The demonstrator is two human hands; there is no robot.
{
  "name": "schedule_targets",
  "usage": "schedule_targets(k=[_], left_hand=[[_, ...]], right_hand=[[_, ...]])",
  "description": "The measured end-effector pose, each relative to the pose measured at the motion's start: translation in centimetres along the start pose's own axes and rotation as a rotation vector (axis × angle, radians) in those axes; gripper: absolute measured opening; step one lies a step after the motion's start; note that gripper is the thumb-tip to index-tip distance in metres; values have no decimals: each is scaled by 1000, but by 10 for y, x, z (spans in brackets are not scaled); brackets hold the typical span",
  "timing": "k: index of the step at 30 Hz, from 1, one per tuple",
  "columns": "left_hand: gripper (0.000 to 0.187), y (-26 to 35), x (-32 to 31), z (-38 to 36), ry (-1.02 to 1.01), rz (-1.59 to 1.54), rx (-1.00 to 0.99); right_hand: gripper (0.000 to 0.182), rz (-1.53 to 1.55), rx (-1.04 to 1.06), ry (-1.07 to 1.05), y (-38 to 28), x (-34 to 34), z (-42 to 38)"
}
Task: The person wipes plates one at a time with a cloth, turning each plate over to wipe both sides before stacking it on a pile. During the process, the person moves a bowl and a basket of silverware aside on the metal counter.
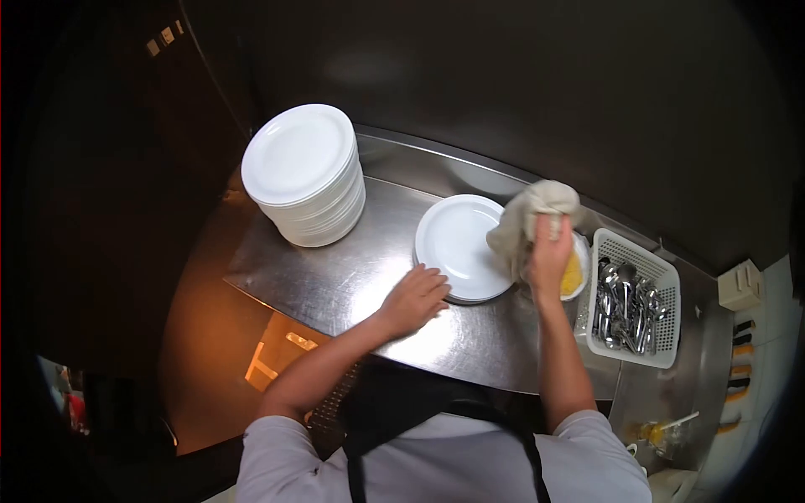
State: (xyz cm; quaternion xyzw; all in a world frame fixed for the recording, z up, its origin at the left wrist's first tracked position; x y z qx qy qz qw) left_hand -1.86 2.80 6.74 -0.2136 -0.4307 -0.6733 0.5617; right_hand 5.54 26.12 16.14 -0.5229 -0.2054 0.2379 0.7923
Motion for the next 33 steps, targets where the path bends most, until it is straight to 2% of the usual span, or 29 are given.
schedule_targets(k=[2,3,6,9,10,11,13,16,19,23,25,28,30,33], left_hand=[[39,5,-32,8,-52,1,126],[39,4,-41,7,-28,41,124],[39,-6,-56,-7,-215,-9,310],[33,-5,-51,-23,-68,-22,290],[32,-4,-45,-29,-28,-17,284],[33,-6,-46,-41,-102,-57,357],[35,1,-30,-59,-85,-36,328],[39,1,-19,-89,16,-107,325],[41,7,0,-83,75,-79,296],[44,5,-4,-83,100,-24,294],[47,5,-3,-83,120,-17,280],[45,5,-2,-83,143,-45,285],[47,2,-8,-86,130,-82,303],[58,-6,-10,-97,216,-146,364]], right_hand=[[35,-137,28,-91,2,-31,1],[37,-238,71,-278,12,-50,-6],[50,-555,296,-842,65,-102,-49],[55,-577,493,-982,57,-123,-72],[54,-546,480,-1044,55,-127,-76],[54,-512,459,-1105,54,-130,-81],[55,-471,464,-1191,54,-138,-96],[56,-448,642,-1146,62,-157,-99],[52,-587,656,-1018,77,-180,-56],[53,-780,652,-857,89,-133,-22],[51,-867,497,-800,82,-96,-30],[49,-932,339,-717,67,-64,-84],[44,-839,291,-647,50,-67,-126],[30,-481,137,-715,25,-100,-161]])
Point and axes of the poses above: each hand's wrist, its own z-axis towards the middle knuckle, its own x-axis out of the back of the hand, y = z × x, the point moved 6 cm from there along z, towards the middle knuckle, and after that the axes turned 1 degree about -x, right-handed, at the moved point
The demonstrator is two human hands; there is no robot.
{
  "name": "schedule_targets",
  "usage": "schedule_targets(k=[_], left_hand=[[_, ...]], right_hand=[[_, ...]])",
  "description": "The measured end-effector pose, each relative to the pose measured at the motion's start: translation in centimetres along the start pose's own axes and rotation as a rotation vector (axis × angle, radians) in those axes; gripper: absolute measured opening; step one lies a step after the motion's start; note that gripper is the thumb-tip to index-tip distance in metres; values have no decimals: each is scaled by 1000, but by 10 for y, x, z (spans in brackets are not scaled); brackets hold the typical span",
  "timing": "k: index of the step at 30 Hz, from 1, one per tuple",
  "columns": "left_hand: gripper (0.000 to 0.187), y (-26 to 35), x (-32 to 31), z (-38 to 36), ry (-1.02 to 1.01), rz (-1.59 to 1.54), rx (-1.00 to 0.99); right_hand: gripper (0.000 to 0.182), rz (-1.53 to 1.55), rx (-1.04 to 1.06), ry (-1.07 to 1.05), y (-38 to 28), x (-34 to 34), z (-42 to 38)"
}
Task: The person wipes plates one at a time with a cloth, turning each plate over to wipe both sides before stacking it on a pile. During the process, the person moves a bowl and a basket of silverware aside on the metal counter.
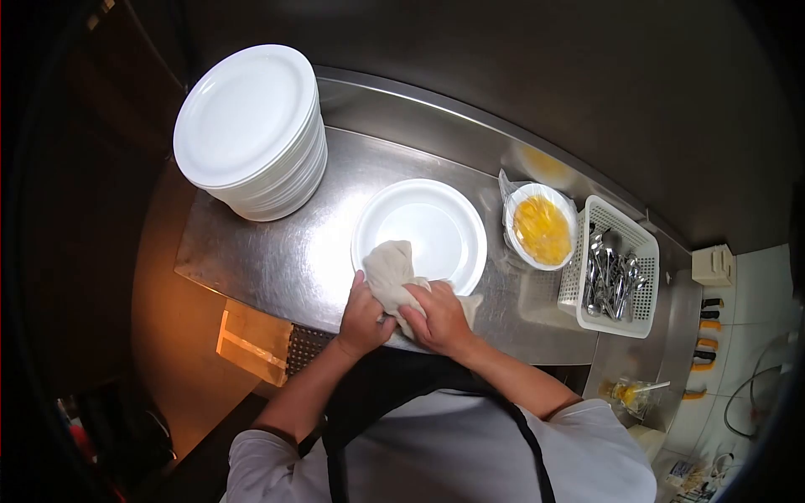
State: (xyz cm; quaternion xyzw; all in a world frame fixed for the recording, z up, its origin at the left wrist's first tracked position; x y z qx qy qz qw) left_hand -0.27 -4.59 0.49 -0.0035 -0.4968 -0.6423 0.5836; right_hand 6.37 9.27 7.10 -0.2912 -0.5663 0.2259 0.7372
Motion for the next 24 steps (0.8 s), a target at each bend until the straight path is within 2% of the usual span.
schedule_targets(k=[1,2,3,5,6,7,8,9,11,12,15,18,21,24], left_hand=[[62,-6,1,-4,46,-28,27],[87,-15,-1,-12,67,-44,-15],[94,-11,6,-6,97,-44,53],[108,5,26,12,163,-41,201],[131,2,27,16,72,-51,268],[145,-5,22,19,-16,-117,374],[149,-6,21,22,-34,-211,426],[153,-5,18,23,-55,-306,479],[156,-4,14,21,-70,-268,524],[158,-5,13,20,-76,-251,548],[161,-10,10,17,-46,-363,571],[165,-9,13,17,30,-331,507],[164,-16,5,7,76,-464,620],[162,-23,-5,0,198,-206,348]], right_hand=[[28,182,-132,3,5,4,6],[27,366,-263,6,12,6,14],[26,551,-391,8,17,8,22],[23,309,-235,285,14,49,42],[25,222,-192,385,17,71,56],[28,-34,-147,420,30,83,69],[43,-275,-128,259,39,86,85],[49,-417,-75,208,48,73,92],[60,-701,34,106,72,40,100],[68,-628,-9,19,75,31,103],[65,-635,103,26,45,-1,107],[59,-340,157,-113,16,-26,90],[51,-130,211,-239,-13,-23,45],[50,-153,188,-419,1,6,3]])
Point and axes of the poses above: each hand's wrist, its own z-axis towards the middle knuckle, its own x-axis out of the back of the hand, y = z × x, the point moved 6 cm from there along z, towards the middle knuckle, and after that the axes turned 1 degree about -x, right-handed, at the moved point
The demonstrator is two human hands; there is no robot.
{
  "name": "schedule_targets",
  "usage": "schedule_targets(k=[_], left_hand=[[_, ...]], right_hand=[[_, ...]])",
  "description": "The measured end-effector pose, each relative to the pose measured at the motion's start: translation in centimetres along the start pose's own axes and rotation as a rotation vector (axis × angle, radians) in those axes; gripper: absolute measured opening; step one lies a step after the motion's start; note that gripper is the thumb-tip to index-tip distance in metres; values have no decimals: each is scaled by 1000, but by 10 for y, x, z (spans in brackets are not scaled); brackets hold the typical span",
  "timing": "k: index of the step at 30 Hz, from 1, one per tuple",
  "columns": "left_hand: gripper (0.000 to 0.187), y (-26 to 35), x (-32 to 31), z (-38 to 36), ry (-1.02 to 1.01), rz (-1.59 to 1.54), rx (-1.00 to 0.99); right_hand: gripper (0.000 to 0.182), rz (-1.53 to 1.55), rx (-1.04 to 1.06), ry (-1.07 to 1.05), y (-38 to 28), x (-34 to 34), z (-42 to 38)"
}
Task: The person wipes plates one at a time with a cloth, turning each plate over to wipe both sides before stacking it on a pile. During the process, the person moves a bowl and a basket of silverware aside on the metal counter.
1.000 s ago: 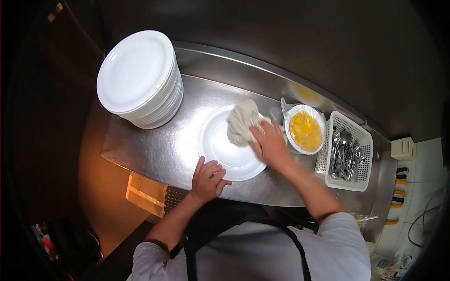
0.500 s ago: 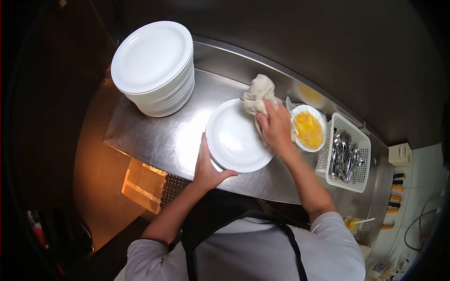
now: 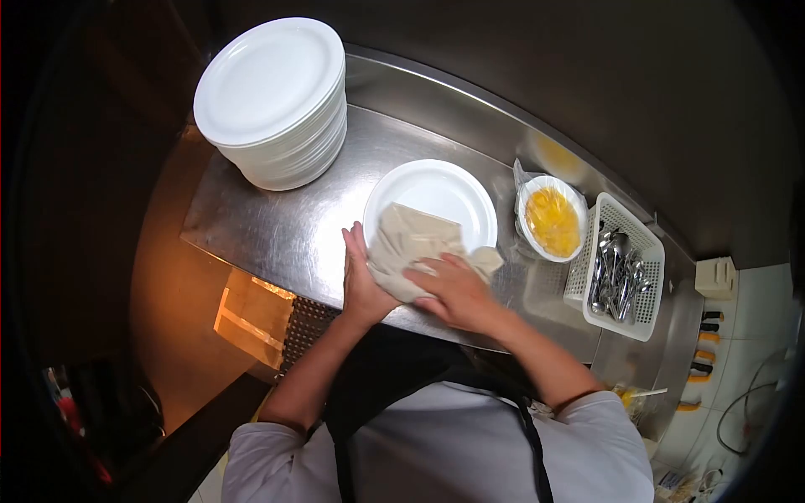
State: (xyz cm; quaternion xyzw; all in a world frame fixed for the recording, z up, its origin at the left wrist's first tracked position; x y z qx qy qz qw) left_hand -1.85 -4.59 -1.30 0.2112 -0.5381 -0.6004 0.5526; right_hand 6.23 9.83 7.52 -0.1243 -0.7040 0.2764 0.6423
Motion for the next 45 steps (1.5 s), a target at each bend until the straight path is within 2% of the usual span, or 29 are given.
schedule_targets(k=[2,4,6,9,13,14,16,18,21,22,23,25,26,27,28,31,32,35,38,41,45], left_hand=[[160,10,6,9,-135,128,64],[157,25,13,24,-241,159,133],[157,23,12,23,-248,146,149],[159,22,10,21,-235,192,139],[161,11,3,15,-137,127,125],[161,9,3,13,-106,95,121],[159,1,0,8,-100,-32,311],[152,3,-3,7,-106,-72,303],[136,18,8,14,-144,3,-5],[131,22,14,22,-259,-68,-24],[115,16,21,29,-251,-24,-63],[92,5,25,52,-241,-140,138],[70,6,26,69,-128,-69,180],[58,1,23,87,-65,24,228],[53,2,19,103,-105,148,223],[40,-3,14,128,-143,367,209],[37,-7,10,131,-149,413,204],[37,3,1,130,16,446,100],[39,51,-11,124,17,256,263],[48,57,-17,133,-73,317,329],[49,61,-29,149,34,274,252]], right_hand=[[50,-158,-31,-58,24,20,-20],[50,-394,-69,1,59,36,-17],[55,-492,-132,118,90,51,6],[56,-504,-159,314,90,47,64],[57,-280,-39,326,43,4,110],[56,-209,-6,295,29,-6,108],[55,-79,53,308,2,-16,83],[55,-23,12,240,-13,-11,47],[54,-76,-55,140,1,-3,-7],[54,-117,-82,120,9,3,-20],[54,-180,-140,161,23,12,-28],[55,-303,-252,244,53,23,-33],[58,-303,-329,368,65,27,-33],[61,-302,-403,492,78,31,-34],[64,-298,-475,617,85,37,-36],[78,129,-653,758,89,19,-49],[87,131,-660,769,89,17,-49],[80,226,-692,889,108,20,-49],[70,358,-696,962,125,25,-58],[63,606,-545,1142,108,46,-72],[59,774,-239,1152,46,81,-72]])
Point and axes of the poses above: each hand's wrist, its own z-axis towards the middle knuckle, its own x-axis out of the back of the hand, y = z × x, the point moved 6 cm from there along z, towards the middle knuckle, and after that the axes turned 1 degree about -x, right-handed, at the moved point
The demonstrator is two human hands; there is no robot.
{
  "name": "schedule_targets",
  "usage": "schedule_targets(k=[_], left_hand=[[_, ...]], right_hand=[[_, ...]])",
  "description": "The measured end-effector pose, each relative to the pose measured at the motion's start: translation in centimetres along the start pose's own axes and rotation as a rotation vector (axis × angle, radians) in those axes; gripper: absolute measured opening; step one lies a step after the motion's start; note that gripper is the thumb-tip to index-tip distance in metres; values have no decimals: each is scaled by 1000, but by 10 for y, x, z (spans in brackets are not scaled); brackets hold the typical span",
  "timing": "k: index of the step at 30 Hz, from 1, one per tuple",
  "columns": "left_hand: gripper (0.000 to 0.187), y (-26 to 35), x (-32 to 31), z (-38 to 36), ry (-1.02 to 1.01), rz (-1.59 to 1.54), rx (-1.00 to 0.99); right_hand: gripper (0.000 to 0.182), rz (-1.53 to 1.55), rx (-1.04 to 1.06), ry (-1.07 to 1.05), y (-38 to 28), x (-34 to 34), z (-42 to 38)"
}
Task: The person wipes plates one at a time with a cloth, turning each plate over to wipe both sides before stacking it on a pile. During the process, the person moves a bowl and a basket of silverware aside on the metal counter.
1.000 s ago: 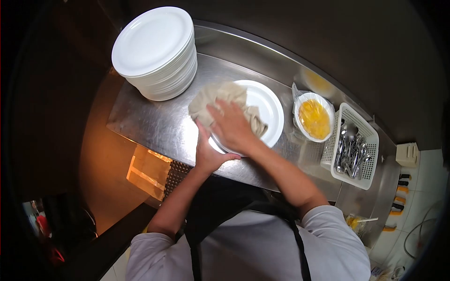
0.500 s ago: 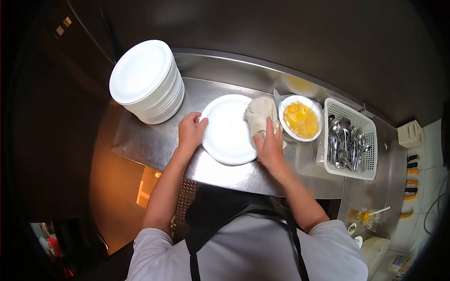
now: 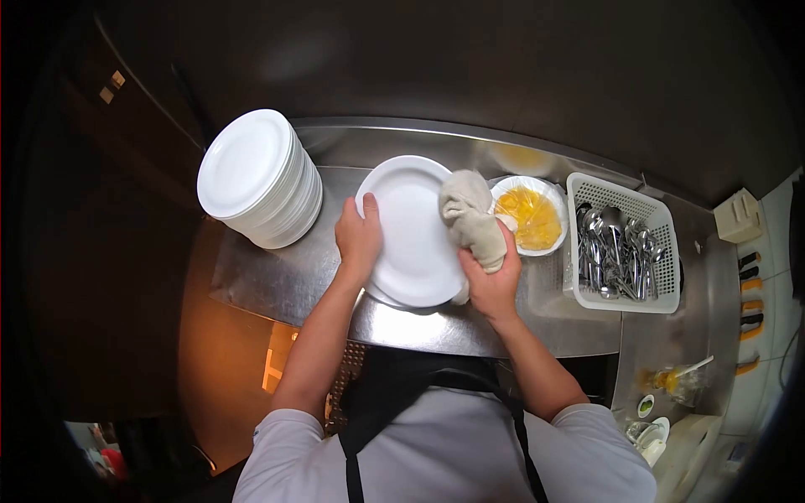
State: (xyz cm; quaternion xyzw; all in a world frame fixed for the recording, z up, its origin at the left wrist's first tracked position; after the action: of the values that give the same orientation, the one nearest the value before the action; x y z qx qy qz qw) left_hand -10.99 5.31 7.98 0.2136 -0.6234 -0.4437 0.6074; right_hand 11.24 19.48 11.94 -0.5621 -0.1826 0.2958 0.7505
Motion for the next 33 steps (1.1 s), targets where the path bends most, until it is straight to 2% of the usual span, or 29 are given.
schedule_targets(k=[2,4,6,7,8,10,12,14,15,16,20,21,24,27,30,31,33], left_hand=[[48,10,-11,1,-33,-136,-3],[47,40,-23,-20,-7,-280,-182],[46,61,-25,-43,24,-424,-357],[46,64,-28,-53,28,-481,-420],[46,60,-26,-60,20,-504,-445],[45,46,-15,-64,2,-519,-450],[45,27,-1,-61,-33,-513,-424],[45,19,9,-63,-56,-511,-414],[45,14,16,-66,-67,-512,-401],[45,15,14,-67,-57,-519,-399],[45,26,-2,-76,22,-526,-410],[45,22,-1,-75,22,-525,-404],[44,11,11,-72,-4,-519,-390],[44,-2,25,-74,-39,-515,-369],[44,-10,35,-77,-67,-511,-347],[44,-9,35,-77,-59,-518,-341],[44,-11,29,-79,-32,-522,-324]], right_hand=[[65,62,206,-200,-40,-21,7],[67,372,243,-271,-82,-44,27],[63,318,42,-329,-68,-60,47],[53,240,-14,-340,-47,-70,50],[36,125,62,-331,-35,-74,45],[45,122,-19,-329,-23,-78,7],[63,92,142,-351,-7,-79,-43],[73,-23,449,-503,-53,-88,-58],[77,-115,642,-490,-85,-91,-49],[73,-156,723,-448,-96,-94,-35],[53,237,8,-414,-56,-109,41],[51,179,-74,-435,-46,-105,36],[50,-162,416,-297,-21,-90,-23],[50,-91,638,-486,-75,-100,-62],[53,-209,913,-646,-102,-108,-56],[58,-201,908,-562,-119,-110,-42],[58,-213,881,-448,-135,-112,-9]])
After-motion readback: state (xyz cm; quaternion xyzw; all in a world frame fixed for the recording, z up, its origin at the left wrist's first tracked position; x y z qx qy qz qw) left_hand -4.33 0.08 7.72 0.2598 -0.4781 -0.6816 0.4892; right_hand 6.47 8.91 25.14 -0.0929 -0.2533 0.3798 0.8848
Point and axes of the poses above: each hand's wrist, its own z-axis towards the middle knuckle, its own x-axis out of the back of the hand, y = z × x, the point moved 6 cm from there along z, towards the middle knuckle, and after that the axes turned 1 degree about -x, right-handed, at the moved point
